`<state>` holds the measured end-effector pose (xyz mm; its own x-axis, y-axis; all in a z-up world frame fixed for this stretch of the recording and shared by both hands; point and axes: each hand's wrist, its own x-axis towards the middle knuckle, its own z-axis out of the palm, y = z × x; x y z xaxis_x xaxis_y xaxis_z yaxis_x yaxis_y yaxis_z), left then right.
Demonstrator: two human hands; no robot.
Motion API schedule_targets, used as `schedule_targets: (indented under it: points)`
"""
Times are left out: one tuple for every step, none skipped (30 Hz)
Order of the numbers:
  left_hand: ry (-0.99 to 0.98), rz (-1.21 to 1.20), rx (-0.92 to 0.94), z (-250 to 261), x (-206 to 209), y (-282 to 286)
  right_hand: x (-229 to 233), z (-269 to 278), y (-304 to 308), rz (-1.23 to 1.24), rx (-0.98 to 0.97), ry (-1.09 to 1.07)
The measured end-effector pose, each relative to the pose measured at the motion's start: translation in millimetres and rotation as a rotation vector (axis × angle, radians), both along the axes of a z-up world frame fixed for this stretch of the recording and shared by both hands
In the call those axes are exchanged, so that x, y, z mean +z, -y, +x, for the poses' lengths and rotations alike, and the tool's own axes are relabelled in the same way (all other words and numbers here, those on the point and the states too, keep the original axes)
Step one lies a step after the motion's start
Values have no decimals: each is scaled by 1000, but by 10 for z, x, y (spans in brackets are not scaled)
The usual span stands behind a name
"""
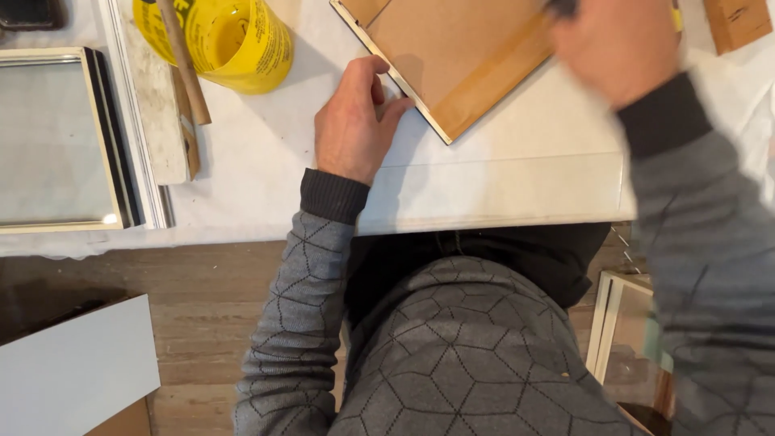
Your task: Assembling the back of a picture frame by applying adhesive tape and using a brush to wet gummed tape for sealing.
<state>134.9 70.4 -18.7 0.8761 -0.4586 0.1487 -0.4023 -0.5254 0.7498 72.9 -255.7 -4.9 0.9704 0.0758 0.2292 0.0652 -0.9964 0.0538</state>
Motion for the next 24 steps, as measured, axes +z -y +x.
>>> schedule_targets:
  points:
    - [-7,6,-6,-6,8,4,78,-72,-310,132,38,-43]
    - [-13,11,-12,-9,16,8,157,-141,-618,264,76,-86]
    - [-14,11,-8,-9,-2,11,271,-186,-872,264,80,-88]
    - [9,-8,-6,-8,-20,13,385,-232,-1128,346,84,-139]
    - [32,-25,-4,-15,-41,5,490,-288,-1390,430,88,-191]
    - [31,-23,0,8,-36,5,495,-272,-1435,432,93,-193]
    - [24,-29,-10,0,-28,-3,505,-288,-1489,431,87,-195]
    - [16,-36,-20,-12,-16,-11,519,-308,-1543,431,81,-196]
    - [12,-35,-23,-20,-28,-13,515,-317,-1553,432,78,-199]
    - [13,-31,-26,-31,-29,-17,522,-329,-1566,396,75,-193]
    - [25,-33,-26,-3,-21,-7,537,-303,-1564,353,78,-175]
    - [34,-38,-24,1,-40,1,545,-299,-1559,347,81,-167]
    - [27,-40,-16,-2,-58,-3,550,-292,-1559,369,94,-165]
    - [20,-41,-8,-9,-78,-10,552,-290,-1562,390,108,-164]
    - [21,-40,-4,-2,-61,-19,547,-291,-1556,391,112,-164]
    - [21,-46,-5,0,-49,-28,536,-297,-1551,370,113,-171]
    - [21,-55,-10,2,-43,-19,526,-312,-1534,347,108,-178]
    - [21,-58,-11,4,-50,-11,546,-312,-1531,344,108,-177]
    - [21,-64,-10,8,-51,-15,566,-304,-1534,326,117,-192]
    - [20,-71,-9,12,-52,-18,587,-295,-1536,309,126,-206]
    - [22,-74,-11,27,-71,-13,622,-319,-1504,306,125,-205]
    - [15,-66,-9,45,-91,-6,655,-339,-1470,291,137,-216]
    - [9,-54,-5,68,-111,-13,684,-350,-1444,280,152,-227]
    - [10,-54,-4,83,-128,-22,742,-375,-1398,280,154,-226]
